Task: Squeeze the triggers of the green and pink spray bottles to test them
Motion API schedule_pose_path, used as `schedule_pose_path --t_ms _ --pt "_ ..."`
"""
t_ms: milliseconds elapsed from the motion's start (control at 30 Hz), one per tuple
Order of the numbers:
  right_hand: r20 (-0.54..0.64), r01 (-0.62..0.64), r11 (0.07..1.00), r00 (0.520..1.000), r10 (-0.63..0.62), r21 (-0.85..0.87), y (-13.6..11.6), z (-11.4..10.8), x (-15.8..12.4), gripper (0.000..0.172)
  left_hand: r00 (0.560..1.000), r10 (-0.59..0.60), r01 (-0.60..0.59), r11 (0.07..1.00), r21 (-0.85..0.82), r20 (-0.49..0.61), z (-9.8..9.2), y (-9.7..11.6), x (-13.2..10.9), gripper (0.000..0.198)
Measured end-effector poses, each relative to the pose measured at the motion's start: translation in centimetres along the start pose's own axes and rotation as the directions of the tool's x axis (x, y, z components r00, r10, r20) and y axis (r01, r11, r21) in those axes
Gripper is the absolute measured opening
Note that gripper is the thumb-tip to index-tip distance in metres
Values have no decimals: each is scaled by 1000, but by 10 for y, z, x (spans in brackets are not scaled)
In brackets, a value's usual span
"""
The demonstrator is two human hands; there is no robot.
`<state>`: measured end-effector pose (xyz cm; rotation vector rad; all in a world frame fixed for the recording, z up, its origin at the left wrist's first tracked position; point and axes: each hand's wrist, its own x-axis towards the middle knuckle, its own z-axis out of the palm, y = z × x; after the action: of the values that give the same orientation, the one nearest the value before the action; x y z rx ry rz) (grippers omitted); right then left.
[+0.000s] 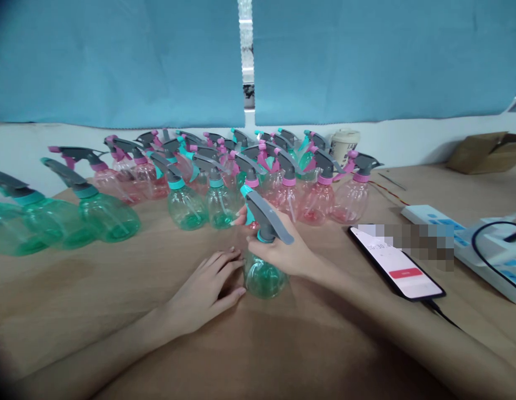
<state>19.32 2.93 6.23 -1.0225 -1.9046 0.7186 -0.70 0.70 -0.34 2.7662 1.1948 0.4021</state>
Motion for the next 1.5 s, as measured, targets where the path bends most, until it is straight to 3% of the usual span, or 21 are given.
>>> schedule_pose_path --t_ms 267,467,767,1167,1500 --pt "16 -20 997 1000 19 76 -1 0 0 18 1000 -6 6 1000 16 20 -3 1 0 42" --pt "19 -43 999 999 43 -34 2 -3 -1 7 1000 -6 6 1000 8 24 -3 2 1 42" --pt "84 10 999 996 -14 42 5 0 -3 24 1000 0 0 1000 3 20 -2 1 1 42" --pt "35 18 999 999 -20 51 14 1 0 10 1000 2 -2 1000 0 10 -1 0 1 43" --pt "46 27 999 999 -28 18 7 0 -1 11 1000 2 -2 1000 -2 -2 -1 0 0 43"
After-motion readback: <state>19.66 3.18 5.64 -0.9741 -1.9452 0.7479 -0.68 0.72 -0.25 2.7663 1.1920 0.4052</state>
